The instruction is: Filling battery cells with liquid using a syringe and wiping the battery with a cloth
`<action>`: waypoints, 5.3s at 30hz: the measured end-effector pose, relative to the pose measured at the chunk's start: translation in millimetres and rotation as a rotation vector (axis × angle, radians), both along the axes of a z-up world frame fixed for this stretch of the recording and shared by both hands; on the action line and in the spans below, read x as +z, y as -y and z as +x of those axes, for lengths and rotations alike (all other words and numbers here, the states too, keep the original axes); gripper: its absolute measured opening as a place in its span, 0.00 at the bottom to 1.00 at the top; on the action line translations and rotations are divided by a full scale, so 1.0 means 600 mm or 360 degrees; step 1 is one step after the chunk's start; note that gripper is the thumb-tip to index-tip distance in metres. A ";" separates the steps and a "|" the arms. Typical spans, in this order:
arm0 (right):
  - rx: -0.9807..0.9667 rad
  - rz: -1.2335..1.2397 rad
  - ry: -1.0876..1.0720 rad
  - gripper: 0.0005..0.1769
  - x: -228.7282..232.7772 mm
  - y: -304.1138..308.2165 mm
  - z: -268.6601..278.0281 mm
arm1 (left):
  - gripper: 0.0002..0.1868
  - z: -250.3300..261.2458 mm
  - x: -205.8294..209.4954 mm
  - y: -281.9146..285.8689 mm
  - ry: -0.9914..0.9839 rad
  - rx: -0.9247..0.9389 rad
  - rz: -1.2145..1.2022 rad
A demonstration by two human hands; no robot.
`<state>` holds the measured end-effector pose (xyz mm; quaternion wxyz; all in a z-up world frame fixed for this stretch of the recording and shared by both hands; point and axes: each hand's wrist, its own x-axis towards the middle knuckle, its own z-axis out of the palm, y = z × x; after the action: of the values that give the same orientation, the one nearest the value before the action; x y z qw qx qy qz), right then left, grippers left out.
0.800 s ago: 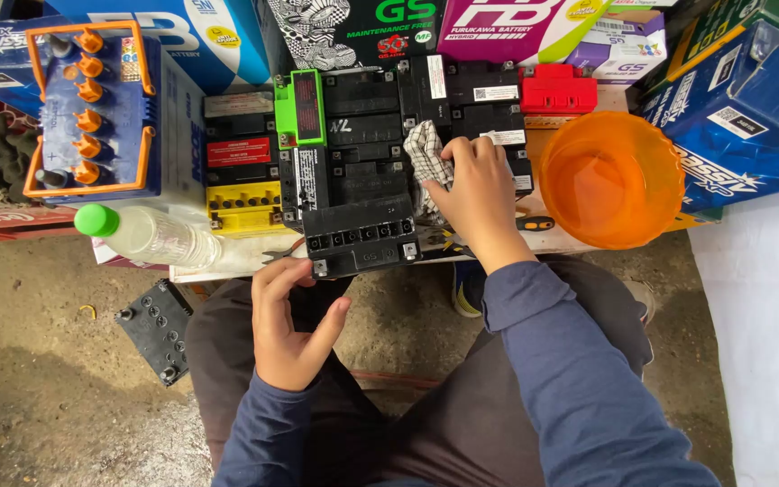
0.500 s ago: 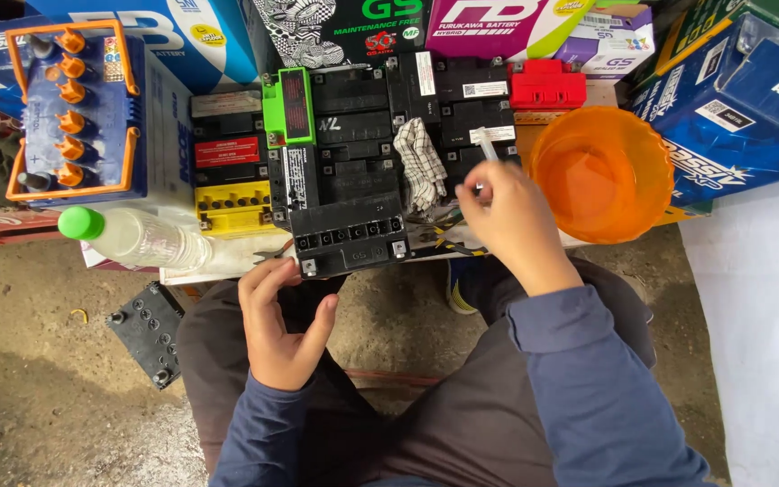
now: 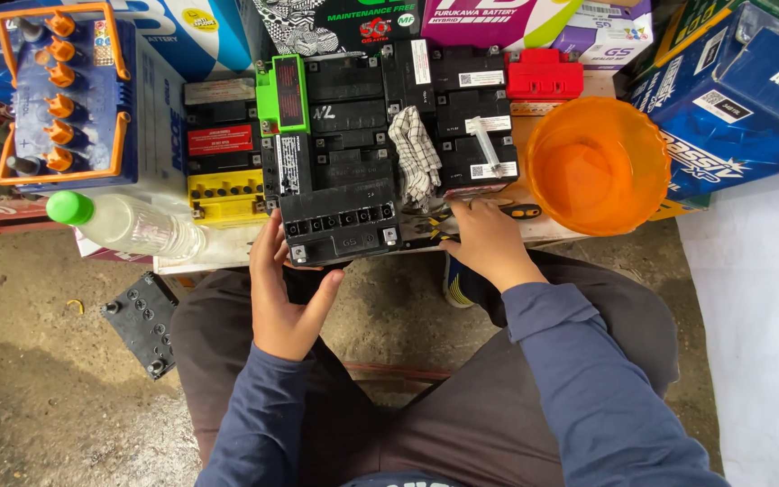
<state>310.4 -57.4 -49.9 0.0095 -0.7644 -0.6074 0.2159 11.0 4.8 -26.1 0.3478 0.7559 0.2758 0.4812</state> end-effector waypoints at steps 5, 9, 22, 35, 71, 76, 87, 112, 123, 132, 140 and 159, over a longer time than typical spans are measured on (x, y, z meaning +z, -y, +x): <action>-0.0016 -0.0022 0.0061 0.35 -0.002 0.001 0.016 | 0.53 0.011 0.004 -0.015 0.0068 -0.0056 -0.0032; -0.0028 -0.0129 0.0119 0.36 -0.020 0.000 0.035 | 0.54 0.003 -0.011 -0.018 0.0030 -0.0021 -0.0051; -0.0111 0.0701 0.0021 0.09 0.020 0.002 0.009 | 0.57 -0.009 -0.028 0.004 -0.0095 0.0038 -0.0070; -0.0382 0.0974 0.0029 0.28 0.000 -0.064 0.094 | 0.46 0.005 -0.032 0.069 -0.0118 0.0339 0.0149; -0.0801 0.1740 -0.0736 0.21 0.077 0.159 0.258 | 0.26 0.288 -0.004 0.282 -0.0412 -0.1162 -0.0136; -0.0843 0.1677 -0.0680 0.18 0.073 0.146 0.262 | 0.26 0.309 -0.003 0.278 -0.0466 -0.1180 -0.0166; -0.0901 0.1511 -0.0567 0.16 0.073 0.136 0.262 | 0.25 0.334 -0.001 0.260 -0.0551 -0.1243 -0.0107; -0.0904 0.0982 -0.0407 0.28 0.035 0.116 0.258 | 0.23 0.515 -0.016 0.027 -0.1051 -0.0588 0.0111; -0.0853 0.0703 -0.0533 0.34 0.017 0.094 0.253 | 0.20 0.572 -0.056 0.004 -0.1051 -0.0387 0.0151; -0.0696 0.0883 -0.0411 0.33 -0.001 0.105 0.253 | 0.14 0.569 -0.055 -0.002 -0.1113 -0.0423 0.0365; -0.0726 0.0818 -0.0436 0.36 -0.004 0.102 0.260 | 0.14 0.562 -0.027 0.000 -0.1114 -0.0590 0.0159; -0.0612 0.0910 -0.0338 0.23 -0.028 0.100 0.266 | 0.13 0.562 0.023 0.028 -0.1034 -0.0368 -0.0182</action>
<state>470.1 -117.5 -66.4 0.3264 -0.8045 -0.4840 0.1097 348.2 -11.8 -12.2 0.3358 0.8751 0.3113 0.1566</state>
